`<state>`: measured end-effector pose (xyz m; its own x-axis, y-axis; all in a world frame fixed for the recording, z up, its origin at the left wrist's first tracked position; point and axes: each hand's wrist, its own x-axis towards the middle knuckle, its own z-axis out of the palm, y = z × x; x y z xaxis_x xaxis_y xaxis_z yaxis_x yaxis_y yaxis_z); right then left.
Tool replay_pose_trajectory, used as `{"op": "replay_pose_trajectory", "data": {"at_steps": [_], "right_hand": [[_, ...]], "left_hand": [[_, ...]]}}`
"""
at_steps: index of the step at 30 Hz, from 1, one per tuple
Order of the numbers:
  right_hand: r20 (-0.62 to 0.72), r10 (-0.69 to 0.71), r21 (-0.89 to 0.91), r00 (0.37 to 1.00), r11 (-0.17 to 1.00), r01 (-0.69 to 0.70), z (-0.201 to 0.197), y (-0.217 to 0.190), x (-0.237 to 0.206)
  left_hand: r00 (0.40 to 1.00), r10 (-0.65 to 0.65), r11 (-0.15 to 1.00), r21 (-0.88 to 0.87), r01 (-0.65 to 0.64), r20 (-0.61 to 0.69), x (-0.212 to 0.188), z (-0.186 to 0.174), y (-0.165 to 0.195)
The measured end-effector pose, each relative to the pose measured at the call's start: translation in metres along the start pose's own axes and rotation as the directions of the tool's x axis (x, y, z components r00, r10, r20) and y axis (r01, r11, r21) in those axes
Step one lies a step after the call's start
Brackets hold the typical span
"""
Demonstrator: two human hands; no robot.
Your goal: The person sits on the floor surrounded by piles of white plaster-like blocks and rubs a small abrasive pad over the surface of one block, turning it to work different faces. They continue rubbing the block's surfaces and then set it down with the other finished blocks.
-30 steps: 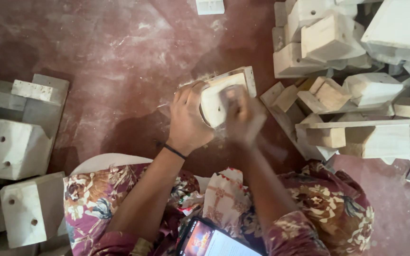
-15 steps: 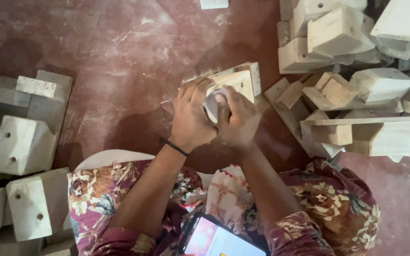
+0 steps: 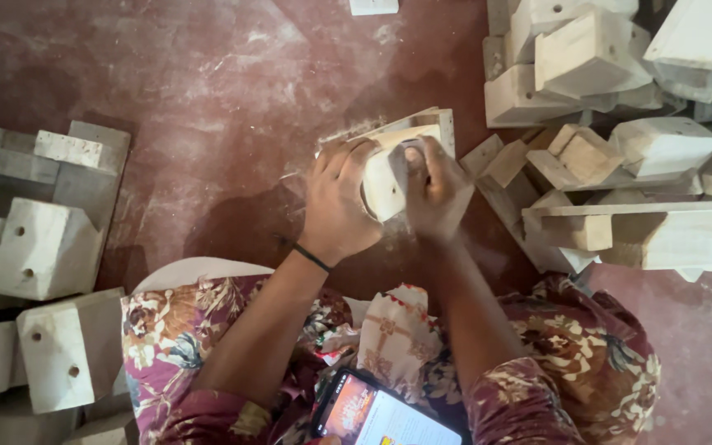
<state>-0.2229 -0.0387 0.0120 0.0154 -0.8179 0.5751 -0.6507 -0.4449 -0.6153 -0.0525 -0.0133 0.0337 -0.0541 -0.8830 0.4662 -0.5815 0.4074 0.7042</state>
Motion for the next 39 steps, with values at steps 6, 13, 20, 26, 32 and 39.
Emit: {"op": "replay_pose_trajectory", "data": {"at_steps": [6, 13, 20, 26, 32, 39], "right_hand": [[-0.114, 0.042, -0.207, 0.993, 0.976, -0.065, -0.001, 0.007, 0.006], [0.021, -0.039, -0.118, 0.999, 0.992, 0.041, 0.002, 0.004, 0.0], [-0.049, 0.143, -0.228, 0.988, 0.962, -0.151, -0.001, -0.01, 0.005], [0.047, -0.03, -0.112, 0.998, 0.993, 0.035, 0.0, -0.024, 0.001], [-0.065, 0.33, -0.232, 0.942, 0.913, -0.336, 0.0, -0.009, 0.01], [0.063, -0.033, -0.157, 0.997, 0.987, 0.043, 0.009, -0.012, -0.012]], "left_hand": [[0.999, -0.016, 0.999, 0.032, 0.014, 0.043, 0.005, -0.004, 0.001], [0.997, -0.043, 0.998, 0.038, 0.041, 0.061, 0.006, -0.007, 0.0], [1.0, -0.019, 1.0, -0.019, 0.02, 0.022, 0.008, -0.006, -0.002], [1.0, 0.013, 0.999, -0.03, -0.014, -0.006, 0.005, -0.007, -0.003], [0.996, -0.079, 0.997, 0.023, 0.079, 0.033, 0.005, -0.005, 0.0], [0.999, -0.049, 0.999, -0.017, 0.049, 0.003, 0.006, -0.008, -0.005]]}}
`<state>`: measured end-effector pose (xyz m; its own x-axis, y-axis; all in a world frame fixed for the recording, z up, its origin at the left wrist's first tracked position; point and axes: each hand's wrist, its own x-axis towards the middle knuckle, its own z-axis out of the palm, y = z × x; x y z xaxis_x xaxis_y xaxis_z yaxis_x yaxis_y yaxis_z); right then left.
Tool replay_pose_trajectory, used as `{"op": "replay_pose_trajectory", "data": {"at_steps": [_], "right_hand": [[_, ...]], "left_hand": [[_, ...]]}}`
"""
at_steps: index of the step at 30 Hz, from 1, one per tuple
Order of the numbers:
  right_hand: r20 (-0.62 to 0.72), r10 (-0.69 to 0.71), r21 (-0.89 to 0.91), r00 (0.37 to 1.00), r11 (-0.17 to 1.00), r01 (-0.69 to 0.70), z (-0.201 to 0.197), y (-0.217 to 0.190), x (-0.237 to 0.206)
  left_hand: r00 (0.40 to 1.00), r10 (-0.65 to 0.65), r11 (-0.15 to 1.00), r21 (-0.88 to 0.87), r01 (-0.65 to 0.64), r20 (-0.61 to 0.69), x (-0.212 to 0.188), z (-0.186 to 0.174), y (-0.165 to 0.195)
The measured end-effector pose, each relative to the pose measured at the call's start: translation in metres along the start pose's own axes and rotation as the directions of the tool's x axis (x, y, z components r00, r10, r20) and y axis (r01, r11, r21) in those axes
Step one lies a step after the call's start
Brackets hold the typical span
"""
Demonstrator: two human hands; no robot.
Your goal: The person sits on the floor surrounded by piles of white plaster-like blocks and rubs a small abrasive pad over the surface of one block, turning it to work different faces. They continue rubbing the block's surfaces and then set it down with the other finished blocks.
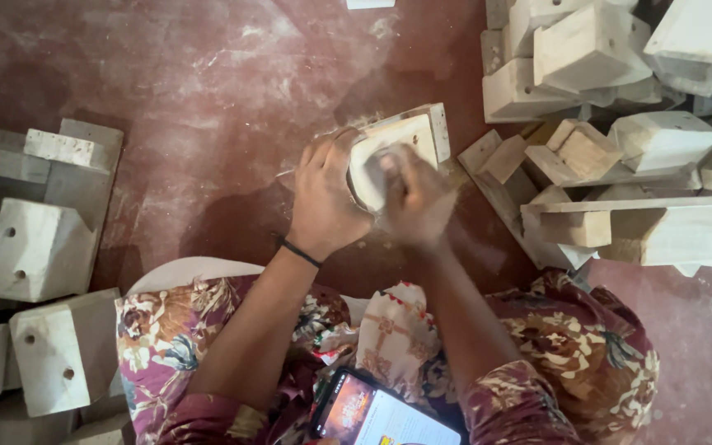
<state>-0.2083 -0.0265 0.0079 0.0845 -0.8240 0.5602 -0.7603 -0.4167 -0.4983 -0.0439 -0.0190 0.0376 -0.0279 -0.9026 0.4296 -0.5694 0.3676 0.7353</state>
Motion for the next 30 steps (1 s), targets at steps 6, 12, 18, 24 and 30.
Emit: {"op": "replay_pose_trajectory", "data": {"at_steps": [6, 12, 18, 24, 30], "right_hand": [[-0.213, 0.233, -0.039, 0.949, 0.968, -0.247, -0.003, 0.024, 0.011], [0.021, -0.103, 0.035, 0.994, 0.994, 0.102, 0.001, 0.01, -0.001], [-0.11, 0.277, -0.017, 0.954, 0.96, -0.281, -0.013, 0.017, 0.022], [-0.01, -0.023, 0.045, 1.0, 0.999, 0.023, 0.002, -0.012, -0.002], [-0.126, 0.213, -0.118, 0.969, 0.966, -0.228, -0.005, 0.018, 0.015]], "left_hand": [[1.0, 0.008, 0.999, 0.036, -0.007, -0.006, -0.001, 0.004, 0.004], [1.0, 0.021, 1.0, -0.011, -0.021, -0.019, 0.0, 0.002, 0.001], [0.999, -0.041, 0.999, 0.032, 0.041, 0.009, -0.001, 0.004, 0.005], [0.998, -0.05, 0.999, -0.009, 0.049, -0.043, 0.001, 0.003, 0.002], [0.999, -0.048, 0.999, 0.021, 0.048, -0.014, -0.001, 0.004, 0.002]]}}
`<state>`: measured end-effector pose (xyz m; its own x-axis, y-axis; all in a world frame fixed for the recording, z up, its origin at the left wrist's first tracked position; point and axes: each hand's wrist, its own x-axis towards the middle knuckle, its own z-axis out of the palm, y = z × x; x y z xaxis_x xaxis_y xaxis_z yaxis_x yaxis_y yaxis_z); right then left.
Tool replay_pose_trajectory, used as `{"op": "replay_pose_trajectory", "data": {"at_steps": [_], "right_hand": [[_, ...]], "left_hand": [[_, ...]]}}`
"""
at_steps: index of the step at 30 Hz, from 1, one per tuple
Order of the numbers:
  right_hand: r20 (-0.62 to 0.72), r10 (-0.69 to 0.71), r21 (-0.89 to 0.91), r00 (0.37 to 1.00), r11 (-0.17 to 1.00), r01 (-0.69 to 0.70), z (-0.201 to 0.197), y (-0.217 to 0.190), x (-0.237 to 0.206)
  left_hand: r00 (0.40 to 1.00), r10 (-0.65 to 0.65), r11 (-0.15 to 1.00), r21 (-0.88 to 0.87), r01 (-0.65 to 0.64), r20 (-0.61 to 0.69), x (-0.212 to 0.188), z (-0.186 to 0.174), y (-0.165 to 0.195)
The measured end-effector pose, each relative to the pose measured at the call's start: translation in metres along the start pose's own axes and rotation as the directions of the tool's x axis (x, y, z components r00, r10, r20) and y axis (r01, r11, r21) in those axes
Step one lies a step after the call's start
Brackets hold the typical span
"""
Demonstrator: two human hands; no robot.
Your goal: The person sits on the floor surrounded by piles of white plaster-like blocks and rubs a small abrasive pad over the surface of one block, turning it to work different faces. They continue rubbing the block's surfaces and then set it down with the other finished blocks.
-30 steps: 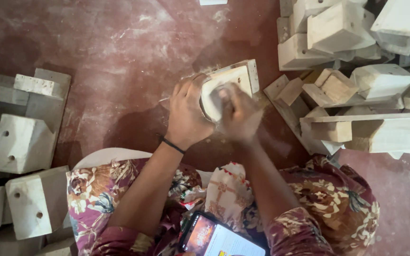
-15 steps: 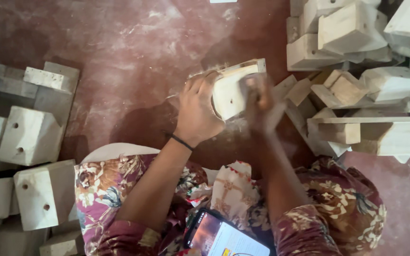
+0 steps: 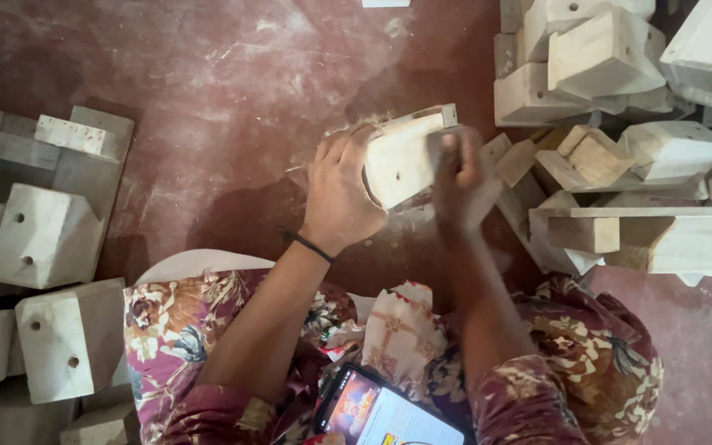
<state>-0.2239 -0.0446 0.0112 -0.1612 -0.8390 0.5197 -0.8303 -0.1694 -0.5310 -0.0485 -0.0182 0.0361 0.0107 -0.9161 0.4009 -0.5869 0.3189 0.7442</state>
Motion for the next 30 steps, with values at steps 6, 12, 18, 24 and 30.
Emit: {"op": "replay_pose_trajectory", "data": {"at_steps": [6, 12, 18, 24, 30], "right_hand": [[0.087, -0.167, -0.033, 0.982, 0.985, 0.171, -0.002, -0.014, -0.013], [0.113, -0.098, 0.083, 0.989, 0.993, 0.089, -0.007, -0.007, -0.001], [0.029, 0.036, -0.104, 0.999, 0.994, -0.033, -0.006, -0.009, 0.003], [0.12, -0.214, 0.178, 0.969, 0.965, 0.191, -0.01, -0.021, -0.002], [0.047, 0.042, -0.07, 0.998, 0.997, -0.039, -0.008, -0.009, 0.004]], "left_hand": [[1.0, 0.016, 1.0, -0.025, -0.016, -0.018, 0.001, -0.001, -0.001], [1.0, -0.009, 1.0, 0.001, 0.009, 0.01, 0.0, 0.0, -0.002], [0.999, 0.048, 0.999, -0.022, -0.049, -0.016, 0.001, 0.0, 0.001], [0.999, 0.036, 0.999, -0.02, -0.037, -0.022, -0.003, 0.002, 0.001], [0.999, 0.011, 1.0, 0.007, -0.011, 0.03, 0.0, 0.001, 0.004]]}}
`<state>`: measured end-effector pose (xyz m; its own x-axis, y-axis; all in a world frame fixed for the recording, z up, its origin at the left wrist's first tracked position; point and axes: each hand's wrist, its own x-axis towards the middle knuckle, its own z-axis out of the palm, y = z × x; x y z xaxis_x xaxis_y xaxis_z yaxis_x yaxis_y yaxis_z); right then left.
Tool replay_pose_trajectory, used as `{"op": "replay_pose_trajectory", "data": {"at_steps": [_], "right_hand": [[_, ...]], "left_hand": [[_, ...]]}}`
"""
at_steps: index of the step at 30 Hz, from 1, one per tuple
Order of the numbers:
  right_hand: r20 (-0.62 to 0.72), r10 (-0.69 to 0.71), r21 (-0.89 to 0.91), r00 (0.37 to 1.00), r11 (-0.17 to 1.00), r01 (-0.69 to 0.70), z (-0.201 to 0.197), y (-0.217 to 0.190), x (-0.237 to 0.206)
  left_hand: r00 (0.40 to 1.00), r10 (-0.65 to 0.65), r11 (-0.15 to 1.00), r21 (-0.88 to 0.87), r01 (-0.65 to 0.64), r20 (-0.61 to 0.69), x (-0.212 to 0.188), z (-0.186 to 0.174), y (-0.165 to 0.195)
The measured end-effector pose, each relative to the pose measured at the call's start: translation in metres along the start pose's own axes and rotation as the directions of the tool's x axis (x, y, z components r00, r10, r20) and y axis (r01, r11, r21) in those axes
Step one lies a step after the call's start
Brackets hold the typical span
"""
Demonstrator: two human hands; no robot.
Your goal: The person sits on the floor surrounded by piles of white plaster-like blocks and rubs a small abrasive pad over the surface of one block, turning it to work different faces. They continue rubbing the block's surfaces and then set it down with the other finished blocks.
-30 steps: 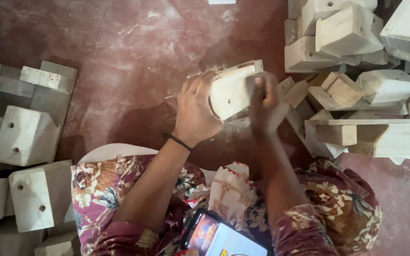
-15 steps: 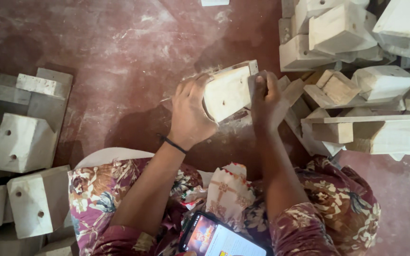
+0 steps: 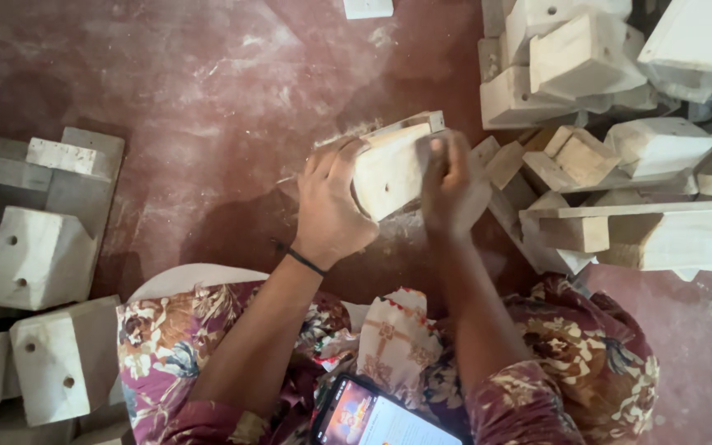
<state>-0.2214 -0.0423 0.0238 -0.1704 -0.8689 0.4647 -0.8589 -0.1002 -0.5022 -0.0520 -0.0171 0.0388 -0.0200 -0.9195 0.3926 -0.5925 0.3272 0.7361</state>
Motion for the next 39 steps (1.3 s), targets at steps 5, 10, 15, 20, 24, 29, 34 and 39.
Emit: {"op": "replay_pose_trajectory", "data": {"at_steps": [5, 10, 15, 20, 24, 29, 34, 39], "right_hand": [[-0.002, -0.283, 0.202, 0.959, 0.939, 0.278, 0.005, 0.002, -0.006], [0.003, 0.083, 0.133, 0.997, 0.988, -0.082, 0.001, 0.003, 0.002], [-0.032, -0.098, 0.161, 0.995, 0.982, 0.102, 0.002, -0.005, -0.004], [-0.048, -0.116, 0.157, 0.992, 0.98, 0.123, 0.002, -0.003, -0.001], [-0.036, 0.058, 0.052, 0.998, 0.997, -0.056, 0.001, 0.002, 0.003], [0.0, -0.239, 0.15, 0.971, 0.96, 0.236, 0.006, 0.005, -0.006], [-0.063, -0.057, 0.04, 0.996, 0.997, 0.06, 0.007, 0.014, -0.001], [-0.049, -0.207, 0.064, 0.977, 0.976, 0.21, 0.008, 0.006, -0.009]], "left_hand": [[0.996, 0.086, 0.996, 0.001, -0.086, -0.013, -0.001, -0.002, 0.0], [0.995, 0.098, 0.995, 0.031, -0.098, 0.013, -0.002, 0.0, 0.001], [0.989, 0.149, 0.989, 0.016, -0.148, -0.012, -0.002, 0.0, 0.0], [0.987, 0.159, 0.986, 0.043, -0.159, 0.015, -0.004, -0.001, 0.0], [0.992, 0.129, 0.991, 0.031, -0.129, 0.007, -0.003, -0.001, 0.001], [0.988, 0.155, 0.986, -0.06, -0.156, -0.024, 0.001, -0.004, -0.002], [0.994, 0.11, 0.994, 0.016, -0.111, 0.024, -0.001, -0.003, -0.001], [0.995, 0.097, 0.995, -0.028, -0.098, -0.005, 0.0, -0.002, -0.003]]}}
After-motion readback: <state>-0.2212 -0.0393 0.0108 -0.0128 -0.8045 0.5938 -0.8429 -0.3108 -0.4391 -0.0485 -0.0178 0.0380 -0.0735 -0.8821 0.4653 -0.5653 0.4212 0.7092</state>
